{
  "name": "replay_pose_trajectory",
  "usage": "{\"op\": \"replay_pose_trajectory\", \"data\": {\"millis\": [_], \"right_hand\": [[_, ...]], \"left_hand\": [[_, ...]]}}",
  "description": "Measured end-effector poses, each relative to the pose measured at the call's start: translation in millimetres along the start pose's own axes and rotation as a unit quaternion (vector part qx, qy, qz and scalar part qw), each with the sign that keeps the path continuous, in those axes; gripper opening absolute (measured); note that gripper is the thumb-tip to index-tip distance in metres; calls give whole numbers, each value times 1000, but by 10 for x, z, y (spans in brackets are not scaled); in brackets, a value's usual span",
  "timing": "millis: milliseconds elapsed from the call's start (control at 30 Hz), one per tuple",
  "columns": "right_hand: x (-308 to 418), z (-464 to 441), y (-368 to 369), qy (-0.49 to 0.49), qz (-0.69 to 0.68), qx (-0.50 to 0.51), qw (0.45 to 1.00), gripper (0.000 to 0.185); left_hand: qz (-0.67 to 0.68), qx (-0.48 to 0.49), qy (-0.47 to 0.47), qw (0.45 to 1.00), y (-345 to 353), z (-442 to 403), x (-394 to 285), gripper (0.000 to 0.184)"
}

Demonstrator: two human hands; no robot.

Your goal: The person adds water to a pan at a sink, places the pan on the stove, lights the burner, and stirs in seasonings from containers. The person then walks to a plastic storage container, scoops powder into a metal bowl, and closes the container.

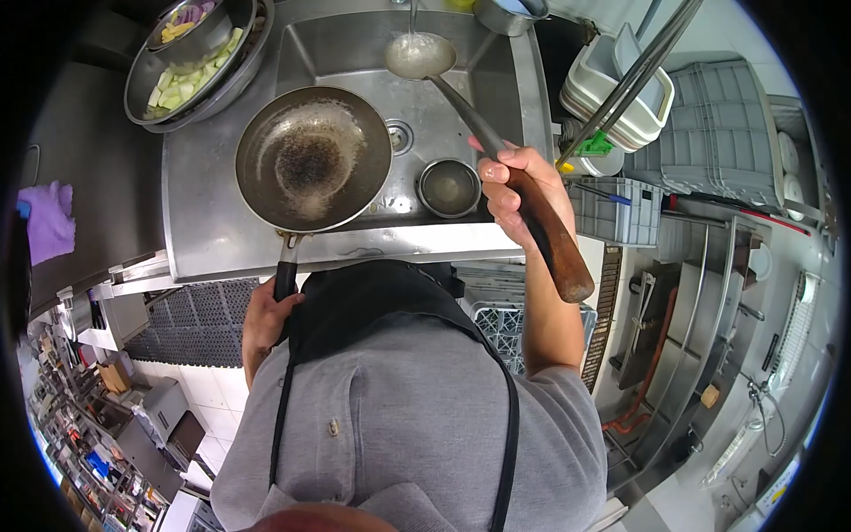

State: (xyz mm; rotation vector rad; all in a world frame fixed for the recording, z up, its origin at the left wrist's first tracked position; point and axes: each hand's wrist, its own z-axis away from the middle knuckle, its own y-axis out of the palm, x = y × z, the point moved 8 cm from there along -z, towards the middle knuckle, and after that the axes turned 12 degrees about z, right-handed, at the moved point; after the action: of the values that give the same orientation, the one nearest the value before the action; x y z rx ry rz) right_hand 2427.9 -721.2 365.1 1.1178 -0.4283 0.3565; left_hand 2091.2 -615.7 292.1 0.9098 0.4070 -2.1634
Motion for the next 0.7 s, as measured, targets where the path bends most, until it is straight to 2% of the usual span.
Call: {"op": "replay_pose_trajectory", "data": {"millis": [433,500,700], "right_hand": [[17,-24,-40,-6,17,7,1000,36],[17,-26,-42,-9,21,0,1000,36],[2,-21,-59,-16,17,12,1000,38]], "left_hand": [[12,1,4,1000,17,-97,23,19],[27,16,39,999,33,-149,21,11],[19,27,36,999,65,-195,-18,13]]}}
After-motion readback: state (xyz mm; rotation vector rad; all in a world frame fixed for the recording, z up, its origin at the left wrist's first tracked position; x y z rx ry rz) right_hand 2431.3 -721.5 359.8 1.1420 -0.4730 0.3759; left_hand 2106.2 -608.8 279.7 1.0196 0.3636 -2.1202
